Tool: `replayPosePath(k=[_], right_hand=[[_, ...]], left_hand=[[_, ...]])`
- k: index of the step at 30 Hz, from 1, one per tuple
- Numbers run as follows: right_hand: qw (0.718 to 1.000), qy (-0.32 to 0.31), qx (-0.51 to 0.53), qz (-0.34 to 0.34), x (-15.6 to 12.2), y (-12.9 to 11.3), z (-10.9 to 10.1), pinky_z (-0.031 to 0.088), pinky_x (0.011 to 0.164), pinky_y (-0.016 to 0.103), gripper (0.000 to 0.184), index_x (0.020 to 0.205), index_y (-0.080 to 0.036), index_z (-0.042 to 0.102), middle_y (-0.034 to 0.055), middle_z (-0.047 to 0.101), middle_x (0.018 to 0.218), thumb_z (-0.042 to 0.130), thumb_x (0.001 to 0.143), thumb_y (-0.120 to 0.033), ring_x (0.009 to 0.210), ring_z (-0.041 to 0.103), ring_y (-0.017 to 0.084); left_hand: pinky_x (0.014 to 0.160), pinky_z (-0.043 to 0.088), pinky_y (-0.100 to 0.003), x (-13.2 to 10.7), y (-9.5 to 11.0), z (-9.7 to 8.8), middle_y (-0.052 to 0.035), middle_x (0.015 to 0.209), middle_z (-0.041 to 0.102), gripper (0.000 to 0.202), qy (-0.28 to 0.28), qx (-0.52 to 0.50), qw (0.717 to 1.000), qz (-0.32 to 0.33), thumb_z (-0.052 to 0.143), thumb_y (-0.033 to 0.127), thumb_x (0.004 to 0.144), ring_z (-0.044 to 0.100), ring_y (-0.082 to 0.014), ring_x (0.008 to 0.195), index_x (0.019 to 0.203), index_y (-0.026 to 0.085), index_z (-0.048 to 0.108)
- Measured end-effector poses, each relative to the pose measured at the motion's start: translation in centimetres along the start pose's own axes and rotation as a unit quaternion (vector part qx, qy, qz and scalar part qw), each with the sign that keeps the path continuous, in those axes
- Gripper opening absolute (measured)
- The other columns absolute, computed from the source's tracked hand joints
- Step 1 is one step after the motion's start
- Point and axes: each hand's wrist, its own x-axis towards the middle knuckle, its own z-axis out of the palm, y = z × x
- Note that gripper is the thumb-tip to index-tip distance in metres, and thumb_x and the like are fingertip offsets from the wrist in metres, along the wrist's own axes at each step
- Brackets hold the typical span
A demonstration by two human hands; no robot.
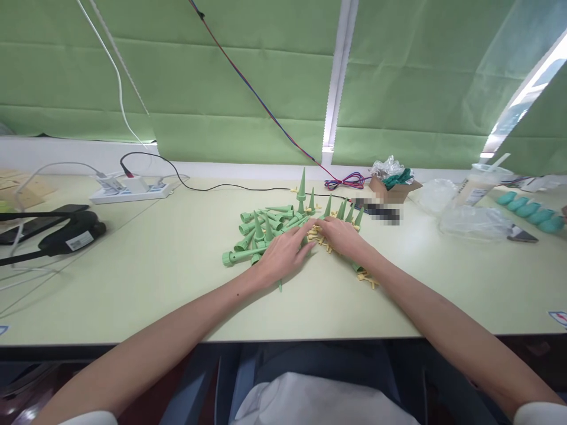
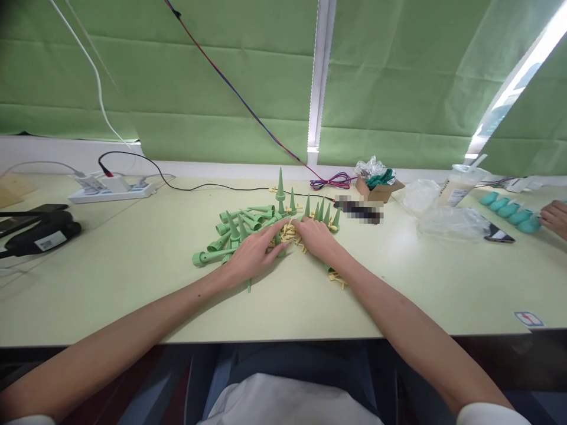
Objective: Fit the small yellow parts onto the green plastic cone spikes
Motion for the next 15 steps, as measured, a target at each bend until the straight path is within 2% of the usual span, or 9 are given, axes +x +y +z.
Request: replayPosePath(k=[3,7,10,15], right_hand=[[1.0,0.01,0.011,0.004,-0.1,-0.1,-0.3,0.022,0.056,0.028,0.026,0.118,-0.02,0.058,0.0083,0.062,0.093,0.04,0.1,-0.017,0.077,0.061,0.021],[0.999,0.029,0.035,0.006,-0.4,-0.4,-0.8,0.022,0.055,0.027,0.028,0.115,-0.02,0.06,0.0081,0.06,0.092,0.035,0.102,-0.02,0.077,0.059,0.02],[0.997,0.048,0.053,0.004,-0.7,-0.8,-1.1,0.024,0.057,0.027,0.031,0.114,-0.019,0.061,0.0086,0.06,0.092,0.033,0.103,-0.021,0.078,0.058,0.02],[0.991,0.081,0.106,-0.007,-0.9,-1.3,-1.0,0.034,0.065,0.028,0.029,0.112,-0.017,0.061,0.0104,0.061,0.097,0.034,0.103,-0.021,0.084,0.059,0.021]], left_hand=[[0.063,0.045,-0.027,0.0,0.3,-0.3,-0.0065,0.105,0.065,0.061,0.026,-0.044,0.999,-0.008,0.045,0.037,0.099,0.059,-0.0163,0.068,0.154,0.027,0.021],[0.058,0.042,-0.025,0.0,0.4,-0.3,-0.0038,0.099,0.064,0.07,0.05,-0.094,0.994,-0.026,0.05,0.034,0.096,0.05,-0.0099,0.052,0.155,0.026,0.013],[0.054,0.04,-0.024,0.0,0.3,-0.2,-0.0037,0.101,0.063,0.074,0.041,-0.117,0.992,-0.035,0.052,0.03,0.093,0.046,-0.008,0.048,0.154,0.025,0.011],[0.055,0.039,-0.026,0.0,0.2,-0.2,-0.0033,0.097,0.064,0.071,0.003,-0.096,0.995,-0.039,0.052,0.026,0.09,0.051,-0.0118,0.054,0.152,0.023,0.018]])
